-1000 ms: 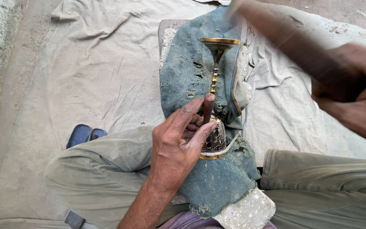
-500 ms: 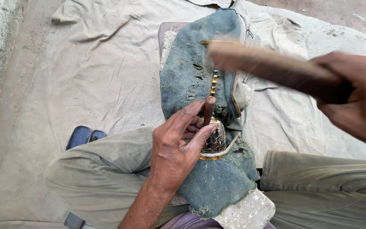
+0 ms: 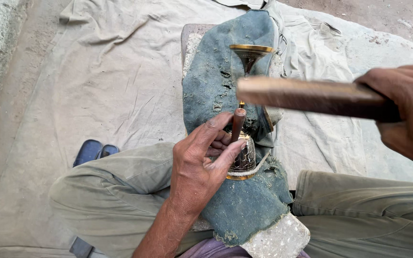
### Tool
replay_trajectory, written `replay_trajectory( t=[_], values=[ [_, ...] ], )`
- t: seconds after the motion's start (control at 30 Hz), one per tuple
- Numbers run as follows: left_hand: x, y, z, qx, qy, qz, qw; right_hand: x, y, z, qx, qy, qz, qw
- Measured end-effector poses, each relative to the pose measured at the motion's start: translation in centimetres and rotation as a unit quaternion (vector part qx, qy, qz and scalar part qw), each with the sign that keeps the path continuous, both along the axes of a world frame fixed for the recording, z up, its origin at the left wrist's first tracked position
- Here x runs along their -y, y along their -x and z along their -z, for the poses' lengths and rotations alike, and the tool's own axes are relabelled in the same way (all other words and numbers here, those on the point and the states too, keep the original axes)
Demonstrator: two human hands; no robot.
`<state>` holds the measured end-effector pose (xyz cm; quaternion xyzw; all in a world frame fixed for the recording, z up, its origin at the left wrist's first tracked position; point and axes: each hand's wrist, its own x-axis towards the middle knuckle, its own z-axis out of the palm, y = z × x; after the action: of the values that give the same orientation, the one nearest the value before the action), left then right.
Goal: The person sits on the ground holding a small punch against a brass bell-shaped object resting on a cloth pad, and repeatedly strikes the punch with a wooden mallet to emboss a decorative pattern into the metal, rotating the object and repositioning the punch as they work around its surface.
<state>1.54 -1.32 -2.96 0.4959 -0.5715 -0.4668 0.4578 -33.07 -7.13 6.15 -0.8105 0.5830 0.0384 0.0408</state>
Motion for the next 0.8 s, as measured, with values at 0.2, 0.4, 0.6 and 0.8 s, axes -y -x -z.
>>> replay_trajectory(
  t=[0.2,0.4,0.6,0.8],
  values=[
    [0.2,0.0,0.2,-0.014,0.012,0.003,1.000,0.1,-0.1,1.6,0.128,-0.062,0.188,0.972],
    [-0.1,0.2,0.2,0.000,0.020,-0.019,1.000,-0.7,-1.6,-1.4,0.043,-0.020,-0.002,0.999],
    [0.1,-0.1,0.2,0.009,0.008,-0.005,1.000,0.7,-6.5,-3.1,-0.100,-0.048,0.018,0.994],
    [0.1,0.0,0.0,-0.032,0.004,-0.012,0.999,0.5,-6.0,-2.7,0.028,-0.015,0.001,0.999]
  ],
)
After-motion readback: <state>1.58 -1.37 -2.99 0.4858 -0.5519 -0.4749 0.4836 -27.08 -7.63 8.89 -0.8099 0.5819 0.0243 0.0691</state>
